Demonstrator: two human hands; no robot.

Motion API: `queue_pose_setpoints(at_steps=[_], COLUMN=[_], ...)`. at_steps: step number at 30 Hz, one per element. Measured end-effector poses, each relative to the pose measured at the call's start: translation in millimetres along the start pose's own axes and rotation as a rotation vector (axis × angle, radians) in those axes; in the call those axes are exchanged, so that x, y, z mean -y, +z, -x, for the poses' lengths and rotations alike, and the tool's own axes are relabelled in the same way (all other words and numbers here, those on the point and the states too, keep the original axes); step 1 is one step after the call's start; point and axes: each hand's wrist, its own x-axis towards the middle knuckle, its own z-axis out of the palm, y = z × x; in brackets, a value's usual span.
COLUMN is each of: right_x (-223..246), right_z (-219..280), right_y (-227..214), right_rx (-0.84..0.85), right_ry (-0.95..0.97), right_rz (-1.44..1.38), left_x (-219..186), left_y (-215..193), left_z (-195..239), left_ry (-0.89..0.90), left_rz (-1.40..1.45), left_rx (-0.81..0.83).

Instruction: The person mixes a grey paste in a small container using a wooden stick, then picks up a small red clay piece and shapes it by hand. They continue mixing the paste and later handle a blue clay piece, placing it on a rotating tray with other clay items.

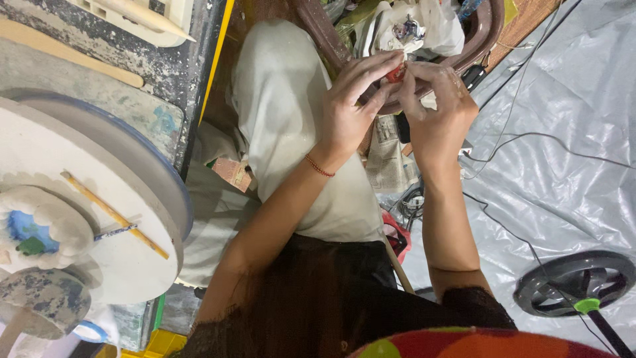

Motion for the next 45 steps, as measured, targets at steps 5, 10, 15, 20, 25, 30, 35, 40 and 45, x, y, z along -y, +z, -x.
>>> queue_pose_setpoints(at_steps=[5, 10, 15, 20, 25, 30, 35, 40, 45], right_x=[2, 5, 4, -9, -19, -26, -36, -38, -26], right_z=[-4, -1, 3, 3, 4, 9, 16, 14, 9], right_y=[-4, -1, 9, 4, -2, 2, 9, 12, 14], right_rx=[0.032, -0.001, -0.04, -0.003, 0.041, 0.046, 0.049, 0.041, 0.159], right_ry=[0.038, -0.099, -0.051, 0.061, 0.199, 0.226, 0.33, 0.328, 0.313], right_rz=[-0.083, 0.078, 0.041, -0.049, -0.279, -0.383, -0.559, -0.626, -0.543], left_x=[-1, -2, -2, -3, -5, 1, 4, 4, 5], left_y=[-1, -1, 0, -3, -5, -3, -2, -2, -1], left_z=[1, 1, 1, -1, -1, 1, 1, 1, 0], left_ry=[-0.002, 0.025, 0.021, -0.009, -0.214, -0.18, -0.198, -0.197, -0.175], left_rz=[0.046, -0.007, -0.021, 0.019, 0.412, 0.502, 0.552, 0.368, 0.509], left_rx=[-0.019, -0.009, -0.013, 0.025, 0.111, 0.122, 0.095, 0.053, 0.03])
